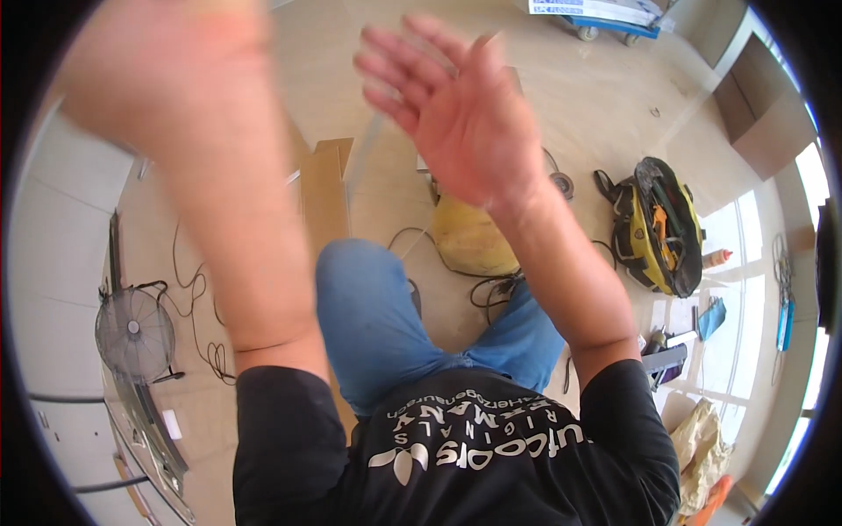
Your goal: The person cuts flooring panels using a table saw and then places a cut panel onto the floor by hand near a door frame.
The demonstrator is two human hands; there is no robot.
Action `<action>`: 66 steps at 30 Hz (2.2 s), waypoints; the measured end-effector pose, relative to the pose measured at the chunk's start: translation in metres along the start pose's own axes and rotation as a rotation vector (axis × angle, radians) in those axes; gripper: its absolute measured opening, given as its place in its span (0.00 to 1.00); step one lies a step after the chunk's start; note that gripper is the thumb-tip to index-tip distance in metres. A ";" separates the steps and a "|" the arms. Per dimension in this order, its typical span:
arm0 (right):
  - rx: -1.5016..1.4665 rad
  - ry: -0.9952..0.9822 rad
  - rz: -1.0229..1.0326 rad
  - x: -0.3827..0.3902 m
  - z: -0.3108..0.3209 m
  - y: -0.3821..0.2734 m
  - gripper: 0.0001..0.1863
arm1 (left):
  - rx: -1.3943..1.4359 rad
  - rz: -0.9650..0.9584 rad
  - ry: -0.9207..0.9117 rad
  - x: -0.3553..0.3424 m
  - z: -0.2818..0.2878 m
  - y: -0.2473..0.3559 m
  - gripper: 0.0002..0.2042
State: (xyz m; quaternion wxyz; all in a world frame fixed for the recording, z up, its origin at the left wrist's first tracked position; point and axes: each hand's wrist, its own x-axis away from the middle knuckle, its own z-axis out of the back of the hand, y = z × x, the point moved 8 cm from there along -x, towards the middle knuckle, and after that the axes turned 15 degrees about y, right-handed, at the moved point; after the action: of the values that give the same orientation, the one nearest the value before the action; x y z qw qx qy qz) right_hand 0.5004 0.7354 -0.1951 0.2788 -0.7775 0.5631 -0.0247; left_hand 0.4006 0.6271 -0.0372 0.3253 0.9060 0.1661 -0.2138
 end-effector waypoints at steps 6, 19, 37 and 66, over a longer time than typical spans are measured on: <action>-0.069 0.227 0.295 -0.016 -0.014 -0.063 0.24 | 0.218 0.814 -0.963 0.105 -0.006 -0.066 0.25; 0.340 0.770 0.588 0.014 0.288 -0.288 0.13 | -0.340 1.259 -0.777 -0.045 0.131 -0.500 0.23; 0.162 1.359 0.543 -0.173 0.643 -0.297 0.18 | -0.705 0.769 -1.256 0.235 0.012 -0.783 0.28; 0.331 1.535 0.492 -0.202 0.736 -0.210 0.09 | -1.000 -0.110 -1.402 0.265 0.009 -0.771 0.26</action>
State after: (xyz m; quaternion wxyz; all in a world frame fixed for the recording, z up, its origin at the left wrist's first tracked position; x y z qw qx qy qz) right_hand 0.8672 1.2575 -0.6630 -0.0753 -0.3474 0.7403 -0.5706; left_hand 0.2851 1.2293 -0.5741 0.7026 0.3061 0.0454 -0.6407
